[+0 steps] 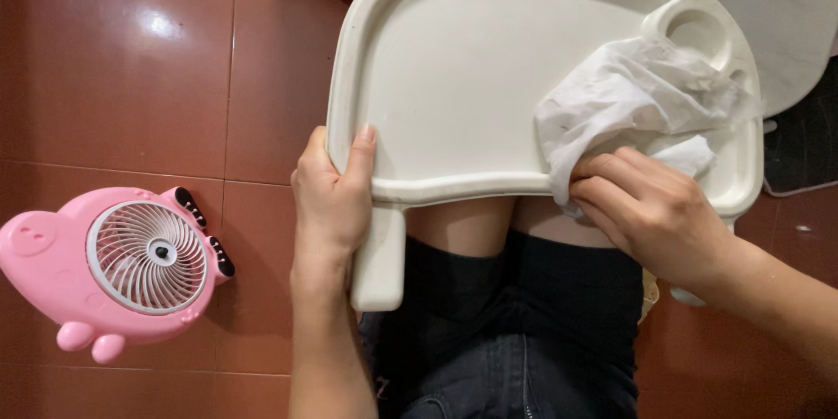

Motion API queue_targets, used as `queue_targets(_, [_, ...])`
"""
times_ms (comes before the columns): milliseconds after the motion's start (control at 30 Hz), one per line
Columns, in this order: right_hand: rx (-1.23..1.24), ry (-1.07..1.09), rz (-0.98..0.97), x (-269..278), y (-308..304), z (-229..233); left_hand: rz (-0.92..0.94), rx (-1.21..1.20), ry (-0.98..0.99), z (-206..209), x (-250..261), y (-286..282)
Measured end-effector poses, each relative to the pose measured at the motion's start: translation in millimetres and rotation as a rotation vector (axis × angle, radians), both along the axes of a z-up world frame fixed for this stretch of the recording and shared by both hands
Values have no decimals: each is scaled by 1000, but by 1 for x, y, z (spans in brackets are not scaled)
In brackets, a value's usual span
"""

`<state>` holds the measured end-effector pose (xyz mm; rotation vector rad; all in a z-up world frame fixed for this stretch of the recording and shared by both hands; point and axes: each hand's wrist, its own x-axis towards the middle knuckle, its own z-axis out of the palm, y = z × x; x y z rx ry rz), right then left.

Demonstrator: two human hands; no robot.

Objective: The person sits on the floor and wipes a white plastic high chair tray with a white cloth. They clean the tray's surface, edges, and cup holder, then flip it to wipe the underside and legs.

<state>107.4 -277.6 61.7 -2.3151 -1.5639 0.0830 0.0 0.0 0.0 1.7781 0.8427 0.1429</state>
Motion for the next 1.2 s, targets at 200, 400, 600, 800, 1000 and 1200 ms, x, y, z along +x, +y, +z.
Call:
queue_targets(200, [88, -13, 46, -5, 10, -22, -2, -22, 31, 1, 5, -3])
queue_targets(400, [-23, -20, 35, -4, 7, -5, 9, 23, -19, 4, -5, -2])
queue_targets(600, [100, -20, 82, -4, 21, -12, 5, 53, 25, 7, -1, -2])
queue_targets(800, [-21, -2, 68, 1, 5, -5, 6, 1, 6, 7, -5, -2])
queue_targets(1000, [57, -74, 183, 2, 32, -6, -20, 13, 60, 6, 1, -7])
queue_targets(1200, [77, -99, 292, -14, 76, -9, 9, -29, 21, 5, 0, -3])
